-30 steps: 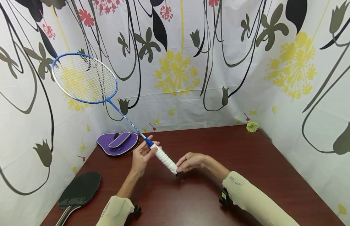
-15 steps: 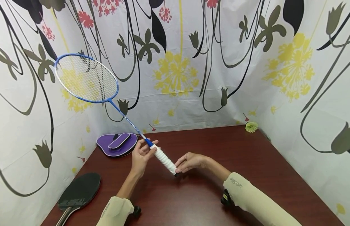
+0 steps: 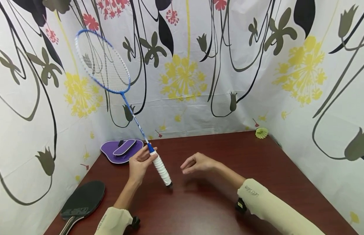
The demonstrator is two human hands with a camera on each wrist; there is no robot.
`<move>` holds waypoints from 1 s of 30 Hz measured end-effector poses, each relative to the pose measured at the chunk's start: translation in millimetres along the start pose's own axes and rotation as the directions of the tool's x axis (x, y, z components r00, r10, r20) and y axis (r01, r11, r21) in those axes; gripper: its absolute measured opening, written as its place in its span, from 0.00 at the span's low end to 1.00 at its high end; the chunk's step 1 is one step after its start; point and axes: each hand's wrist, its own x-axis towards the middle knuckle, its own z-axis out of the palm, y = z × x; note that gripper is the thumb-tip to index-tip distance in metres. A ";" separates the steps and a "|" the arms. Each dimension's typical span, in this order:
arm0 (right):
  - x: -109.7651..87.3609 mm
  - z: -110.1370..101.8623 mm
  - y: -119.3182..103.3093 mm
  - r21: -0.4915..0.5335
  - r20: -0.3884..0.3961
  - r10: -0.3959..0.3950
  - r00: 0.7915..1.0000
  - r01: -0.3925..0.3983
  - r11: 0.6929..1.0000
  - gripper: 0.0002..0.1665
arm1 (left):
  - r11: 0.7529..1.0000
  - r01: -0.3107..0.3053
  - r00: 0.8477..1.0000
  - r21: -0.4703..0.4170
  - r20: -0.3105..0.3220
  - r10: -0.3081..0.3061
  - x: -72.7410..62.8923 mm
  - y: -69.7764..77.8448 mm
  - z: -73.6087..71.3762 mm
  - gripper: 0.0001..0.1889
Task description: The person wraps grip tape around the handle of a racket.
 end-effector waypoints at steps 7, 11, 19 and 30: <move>-16.5 -32.4 -10.9 -0.003 -0.080 0.026 0.996 -0.026 1.000 0.16 | 0.980 0.029 1.000 0.197 -0.006 -0.029 3.3 10.0 -19.9 0.27; -31.2 -56.0 -21.2 -0.008 -0.173 0.015 0.985 -0.017 1.000 0.18 | 0.964 0.063 0.998 0.257 -0.029 -0.058 6.2 15.6 -30.3 0.26; -78.5 -119.0 -38.5 0.238 -0.385 0.008 0.923 0.091 0.967 0.25 | 0.937 0.071 0.996 0.343 -0.072 -0.049 9.3 18.8 -51.9 0.22; -162.1 -188.5 -42.1 0.571 -0.395 -0.105 0.912 0.334 0.750 0.42 | 0.783 -0.068 0.998 0.618 0.055 0.043 9.4 15.5 -69.1 0.18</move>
